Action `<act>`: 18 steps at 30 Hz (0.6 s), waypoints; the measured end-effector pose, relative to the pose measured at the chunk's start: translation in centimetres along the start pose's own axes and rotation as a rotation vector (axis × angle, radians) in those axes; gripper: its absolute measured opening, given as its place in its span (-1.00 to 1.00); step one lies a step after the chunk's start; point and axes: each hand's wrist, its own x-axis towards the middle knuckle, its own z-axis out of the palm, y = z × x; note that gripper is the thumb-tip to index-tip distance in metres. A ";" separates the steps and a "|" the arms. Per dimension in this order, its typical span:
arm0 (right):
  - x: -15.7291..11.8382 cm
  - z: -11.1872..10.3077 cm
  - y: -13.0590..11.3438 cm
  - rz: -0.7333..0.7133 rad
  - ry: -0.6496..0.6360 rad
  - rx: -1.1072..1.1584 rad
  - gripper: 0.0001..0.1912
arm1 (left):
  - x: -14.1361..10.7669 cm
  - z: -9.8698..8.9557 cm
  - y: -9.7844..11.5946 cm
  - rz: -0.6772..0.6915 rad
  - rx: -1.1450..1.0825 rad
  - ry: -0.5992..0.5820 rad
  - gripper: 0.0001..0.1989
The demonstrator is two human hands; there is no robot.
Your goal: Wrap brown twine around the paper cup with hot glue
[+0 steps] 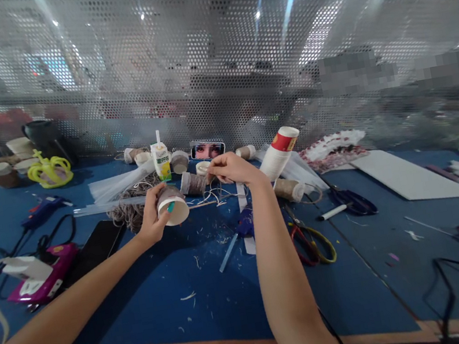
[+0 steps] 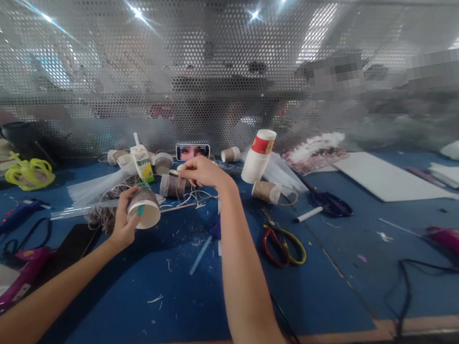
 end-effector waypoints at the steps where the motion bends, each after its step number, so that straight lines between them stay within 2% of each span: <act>1: 0.3 0.3 -0.2 -0.015 0.036 -0.005 -0.74 | 0.1 0.0 0.0 -0.002 0.002 -0.028 -0.38; 4: 1.0 1.0 -0.5 -0.057 0.149 -0.005 -0.73 | 0.1 0.0 0.2 0.008 0.045 -0.106 -0.38; 6: 1.0 1.0 -0.5 -0.039 0.148 0.003 -0.72 | 0.1 0.0 0.5 0.023 0.062 -0.122 -0.39; 8: 0.7 0.6 -0.3 0.063 0.059 -0.024 -0.70 | 0.1 -0.1 0.6 0.045 0.061 -0.114 -0.40; 11: 0.0 -0.2 0.5 0.354 -0.111 -0.139 -0.70 | 0.2 -0.2 0.7 0.071 0.034 -0.078 -0.41; 13: -0.2 -0.6 1.0 0.494 -0.143 -0.185 -0.72 | 0.3 -0.2 0.7 0.081 0.003 -0.051 -0.41; 18: -0.1 -0.3 1.8 0.619 -0.202 -0.211 -0.78 | 0.4 -0.3 0.6 0.090 -0.093 -0.047 -0.40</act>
